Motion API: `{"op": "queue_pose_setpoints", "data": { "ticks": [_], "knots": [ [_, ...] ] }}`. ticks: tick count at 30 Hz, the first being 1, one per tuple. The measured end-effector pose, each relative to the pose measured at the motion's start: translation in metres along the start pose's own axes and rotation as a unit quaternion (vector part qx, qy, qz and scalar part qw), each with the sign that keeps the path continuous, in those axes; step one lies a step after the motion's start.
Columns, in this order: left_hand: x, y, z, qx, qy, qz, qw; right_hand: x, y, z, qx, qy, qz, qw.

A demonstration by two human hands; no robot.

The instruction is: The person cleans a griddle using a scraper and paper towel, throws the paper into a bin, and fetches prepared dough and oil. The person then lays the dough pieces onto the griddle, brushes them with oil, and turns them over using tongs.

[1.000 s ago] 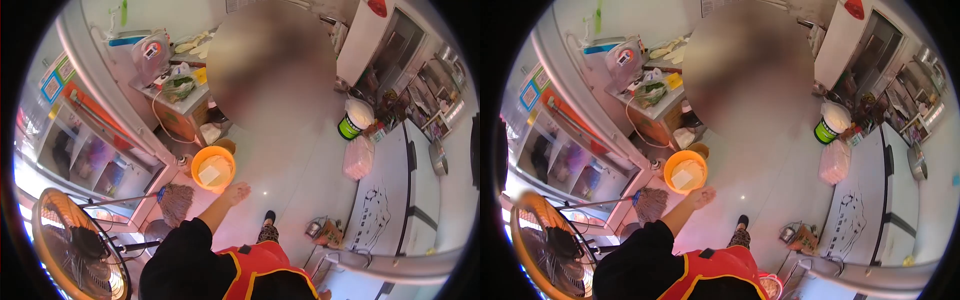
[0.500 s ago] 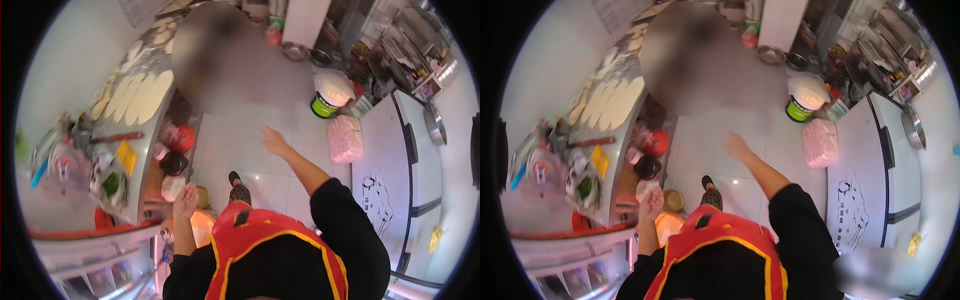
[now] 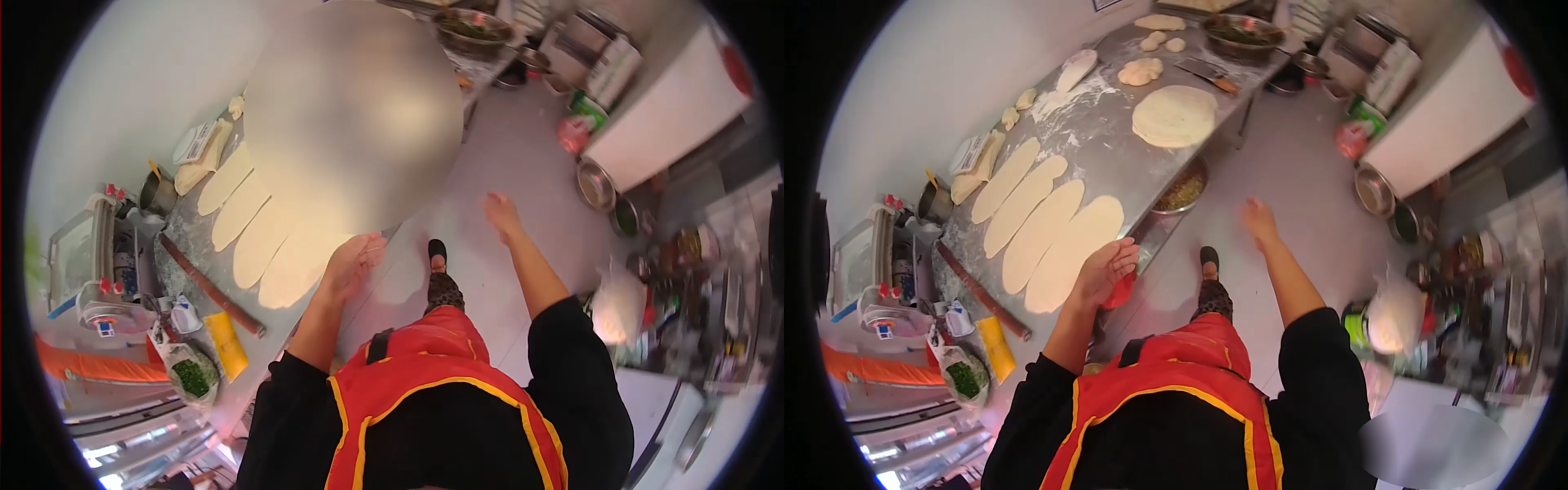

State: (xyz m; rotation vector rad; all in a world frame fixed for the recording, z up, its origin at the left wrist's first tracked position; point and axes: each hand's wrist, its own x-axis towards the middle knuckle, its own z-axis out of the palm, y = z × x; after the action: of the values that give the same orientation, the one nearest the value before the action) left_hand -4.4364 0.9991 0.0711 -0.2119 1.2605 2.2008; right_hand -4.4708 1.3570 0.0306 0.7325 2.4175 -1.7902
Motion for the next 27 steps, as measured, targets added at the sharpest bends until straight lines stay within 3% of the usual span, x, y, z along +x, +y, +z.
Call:
{"op": "queue_pose_setpoints", "data": {
  "ticks": [2,4,10,11,14,17,20,23,27],
  "knots": [
    [0.058,0.008,0.009,-0.002,0.037,0.018,0.999,0.097,-0.046,0.017,-0.005,0.011,-0.069,0.998],
    [0.119,0.025,0.017,0.020,0.098,0.027,0.995,0.200,-0.084,0.035,0.015,0.023,-0.079,0.996],
    [0.227,0.080,0.055,-0.002,0.150,0.029,0.988,0.365,-0.106,0.079,-0.055,0.048,0.000,0.997],
    [0.238,0.088,0.057,0.000,0.156,0.033,0.987,0.374,-0.109,0.084,-0.068,0.054,0.015,0.996],
    [0.268,0.104,0.059,-0.007,0.181,0.035,0.983,0.396,-0.122,0.075,0.025,-0.122,0.183,0.975],
    [0.295,0.115,0.061,0.034,0.178,0.061,0.982,0.377,-0.154,0.073,-0.033,-0.147,0.169,0.974],
    [0.324,0.118,0.055,0.093,0.194,0.093,0.972,0.394,-0.127,0.079,-0.032,-0.156,0.055,0.986],
    [0.346,0.126,0.050,0.143,0.215,0.114,0.959,0.380,-0.140,0.068,0.068,-0.166,0.158,0.971],
    [0.378,0.122,0.034,0.224,0.262,0.184,0.921,0.369,-0.157,0.069,0.045,-0.180,0.226,0.956]
  ]
}}
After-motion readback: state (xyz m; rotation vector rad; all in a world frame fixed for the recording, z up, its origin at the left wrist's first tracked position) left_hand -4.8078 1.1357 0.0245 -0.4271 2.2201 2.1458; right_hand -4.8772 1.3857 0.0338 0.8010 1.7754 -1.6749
